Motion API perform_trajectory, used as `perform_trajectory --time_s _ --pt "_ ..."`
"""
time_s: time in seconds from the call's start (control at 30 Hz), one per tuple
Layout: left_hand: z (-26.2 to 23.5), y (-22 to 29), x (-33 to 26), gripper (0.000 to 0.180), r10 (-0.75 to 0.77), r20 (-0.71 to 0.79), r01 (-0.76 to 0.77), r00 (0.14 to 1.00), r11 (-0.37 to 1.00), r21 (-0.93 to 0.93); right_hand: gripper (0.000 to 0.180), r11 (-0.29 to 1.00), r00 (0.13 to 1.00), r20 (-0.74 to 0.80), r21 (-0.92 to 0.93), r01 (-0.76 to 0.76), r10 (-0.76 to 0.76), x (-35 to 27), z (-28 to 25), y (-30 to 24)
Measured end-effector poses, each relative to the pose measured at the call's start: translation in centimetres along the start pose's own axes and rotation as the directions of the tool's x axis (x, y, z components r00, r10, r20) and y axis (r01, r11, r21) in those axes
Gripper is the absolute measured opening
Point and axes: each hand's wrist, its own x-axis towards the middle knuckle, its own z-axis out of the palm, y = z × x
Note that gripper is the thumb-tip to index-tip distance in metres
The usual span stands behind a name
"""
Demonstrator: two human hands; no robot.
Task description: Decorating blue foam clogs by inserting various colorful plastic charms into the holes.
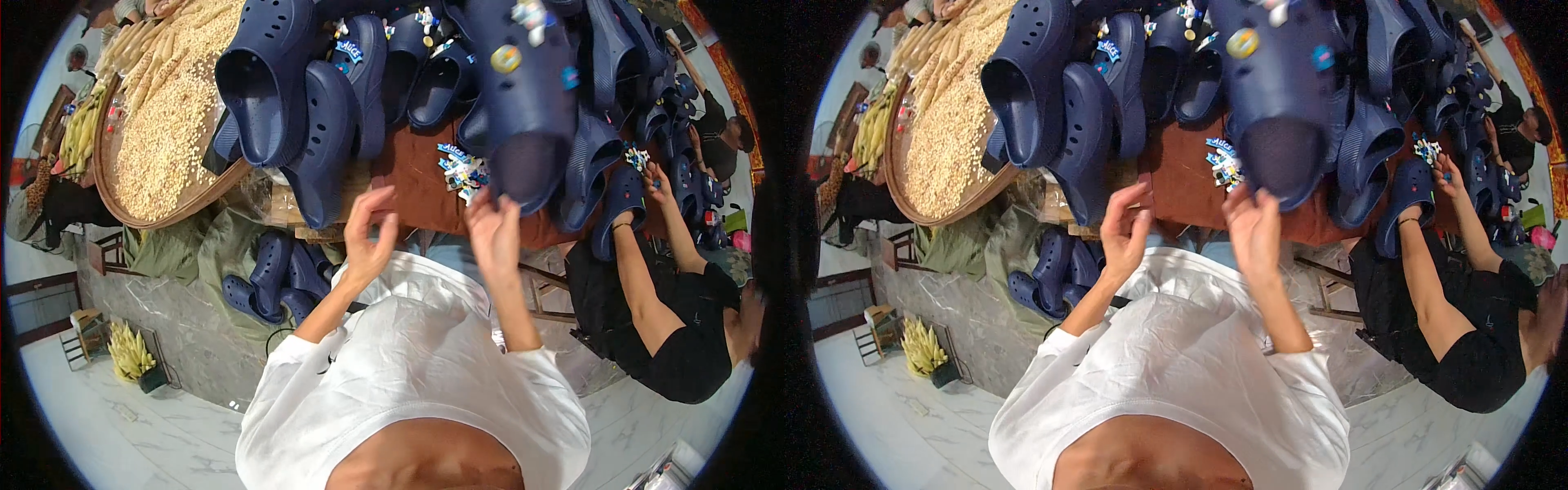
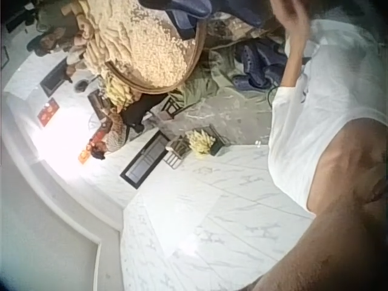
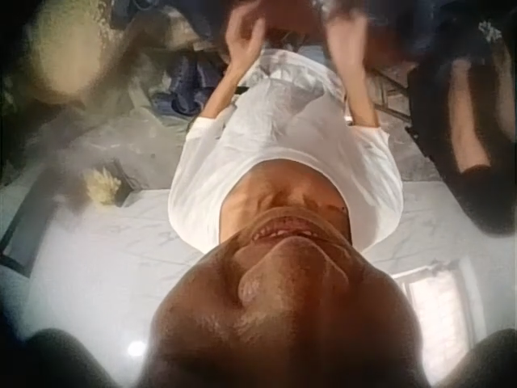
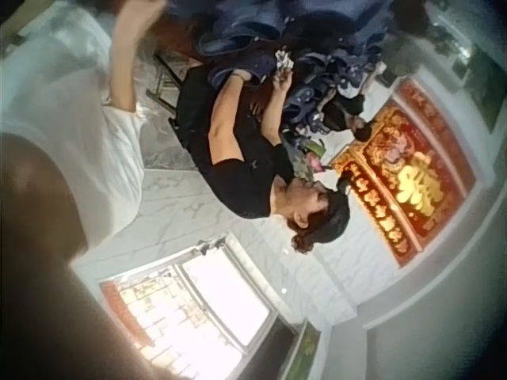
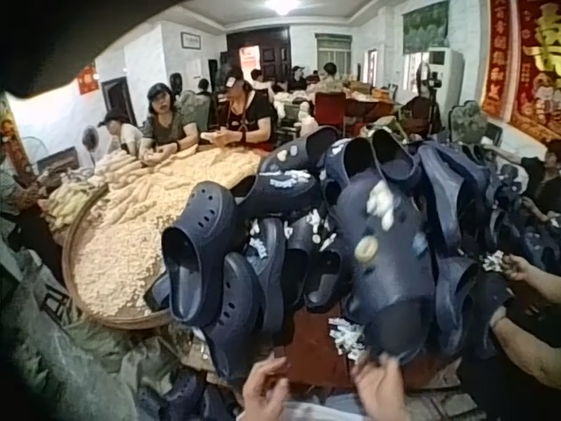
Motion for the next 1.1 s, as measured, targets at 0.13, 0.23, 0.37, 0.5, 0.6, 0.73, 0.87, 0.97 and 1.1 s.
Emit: perform_trajectory --time_s 0.13,0.23,0.37,0.5,0.6,0.73,0.87,0.97,1.1 --pt "2.8 1.9 1.5 0.086 -0.039 0.122 0.031 0.992 0.998 0.061 0.025 0.962 0.961 0.041 -0.011 -0.274 0.275 -4.0 -4.2 5.8" --pt "3.9 1.4 1.7 0.105 -0.06 0.13 0.053 0.99 0.997 0.057 0.028 0.942 0.942 -0.021 0.016 -0.334 0.334 -5.5 -5.6 7.9" --pt "4.2 -1.0 1.2 0.105 -0.221 0.078 0.205 0.972 0.963 0.174 0.026 0.898 0.882 -0.172 0.033 -0.439 0.438 -6.0 -6.8 8.9" --pt "4.0 -2.2 1.5 0.087 -0.233 0.005 0.213 0.972 0.897 0.388 0.022 0.869 0.861 -0.137 0.002 -0.495 0.49 -6.0 -8.5 9.4" --pt "3.5 -3.3 1.4 0.08 -0.256 -0.052 0.258 0.965 0.9 0.351 0.024 0.819 0.827 -0.143 -0.123 -0.561 0.544 -6.4 -7.2 8.7" --pt "2.8 -4.0 1.3 0.075 -0.162 -0.082 0.181 0.983 0.919 0.349 0.029 0.777 0.871 -0.176 -0.395 -0.49 0.459 -7.3 -8.2 7.7" --pt "2.2 -3.1 1.4 0.064 -0.076 -0.116 0.112 0.99 0.93 0.35 0.034 0.751 0.968 -0.241 -0.625 -0.214 0.075 -6.8 -8.0 5.8" --pt "2.5 -0.2 0.8 0.053 0.072 -0.144 -0.008 0.987 0.916 0.401 0.031 0.655 0.989 -0.091 -0.756 0.008 -0.117 -3.6 -7.5 3.3" --pt "4.4 0.8 -0.8 0.042 -0.091 0.024 0.086 0.996 0.985 0.147 0.024 0.498 0.958 0.166 -0.826 0.265 -0.234 2.4 -3.4 1.9"
